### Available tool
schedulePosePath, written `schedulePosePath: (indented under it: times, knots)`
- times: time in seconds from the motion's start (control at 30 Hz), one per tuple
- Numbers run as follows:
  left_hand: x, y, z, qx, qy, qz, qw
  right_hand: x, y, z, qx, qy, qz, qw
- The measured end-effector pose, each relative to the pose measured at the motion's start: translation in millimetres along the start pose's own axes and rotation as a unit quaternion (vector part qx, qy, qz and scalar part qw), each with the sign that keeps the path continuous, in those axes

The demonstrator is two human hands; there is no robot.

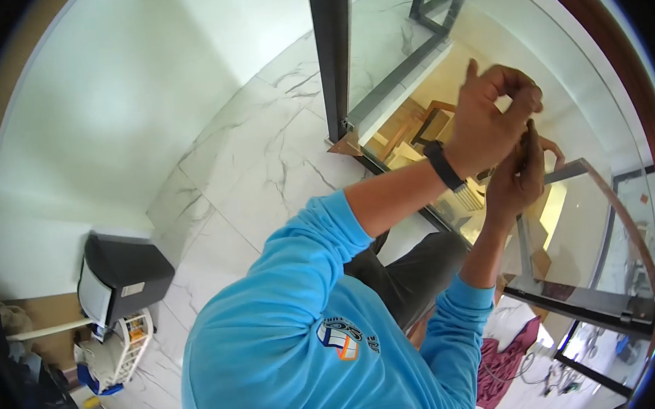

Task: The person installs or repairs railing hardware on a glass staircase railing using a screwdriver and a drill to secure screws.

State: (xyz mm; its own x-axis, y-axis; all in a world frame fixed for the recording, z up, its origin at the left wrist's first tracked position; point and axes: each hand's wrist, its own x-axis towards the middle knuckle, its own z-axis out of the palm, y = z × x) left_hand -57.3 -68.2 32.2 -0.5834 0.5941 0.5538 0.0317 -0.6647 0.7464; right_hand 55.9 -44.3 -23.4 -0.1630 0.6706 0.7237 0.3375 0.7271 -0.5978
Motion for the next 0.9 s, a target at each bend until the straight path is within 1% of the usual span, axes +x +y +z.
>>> schedulePosePath:
  times: [0.1, 0.17, 0.2, 0.23, 0.27, 0.33, 0.43, 0.53, 0.63, 0.77, 0.83, 0.87, 0.9]
  knots:
    - [-1.5, 4.5, -0.5, -0.02, 0.023, -0.01, 0.999, -4.5, 17.0, 11.6, 0.163, 0.001, 0.022, 0.986]
    - [2.0, 6.9, -4.5, -0.037, 0.013, -0.032, 0.999, -7.8, 22.2, 8.8, 0.301, -0.027, 0.067, 0.951]
    - [2.1, 8.6, -6.1, -0.037, 0.007, -0.036, 0.999, -9.4, 23.4, 6.7, 0.368, -0.039, 0.092, 0.925]
    - [1.4, 10.9, -7.5, -0.036, 0.0, -0.041, 0.998, -10.4, 23.9, 6.0, 0.379, -0.046, 0.085, 0.92]
    - [1.7, 12.6, -10.5, -0.035, -0.007, -0.046, 0.998, -11.1, 24.8, 8.3, 0.33, -0.038, 0.039, 0.943]
    - [0.1, 7.5, -16.1, -0.011, -0.017, -0.027, 0.999, -14.4, 30.1, 13.5, 0.227, -0.021, -0.056, 0.972]
    - [2.3, -0.6, -27.2, -0.006, -0.032, -0.017, 0.999, -13.4, 32.8, 17.8, 0.143, -0.006, -0.092, 0.986]
    - [4.4, -1.2, -35.1, -0.022, -0.042, -0.021, 0.999, -11.9, 22.1, 18.2, 0.162, -0.005, -0.038, 0.986]
    - [3.7, 0.9, -39.5, -0.042, -0.05, -0.033, 0.997, -6.8, 25.0, 15.3, 0.208, 0.006, 0.008, 0.978]
    - [7.2, 10.2, -46.6, -0.017, -0.06, -0.022, 0.998, -1.3, 20.2, 15.5, 0.161, -0.005, -0.027, 0.987]
    - [8.9, 5.3, -49.3, -0.058, -0.057, -0.018, 0.997, -2.3, 16.2, 19.2, 0.134, -0.008, -0.037, 0.99]
    - [9.7, 4.4, -50.4, -0.078, -0.055, -0.017, 0.995, -3.1, 12.6, 21.9, 0.144, -0.011, -0.024, 0.989]
    - [9.7, 4.1, -50.1, -0.122, -0.052, -0.043, 0.99, -4.3, 7.8, 24.9, 0.154, -0.014, -0.011, 0.988]
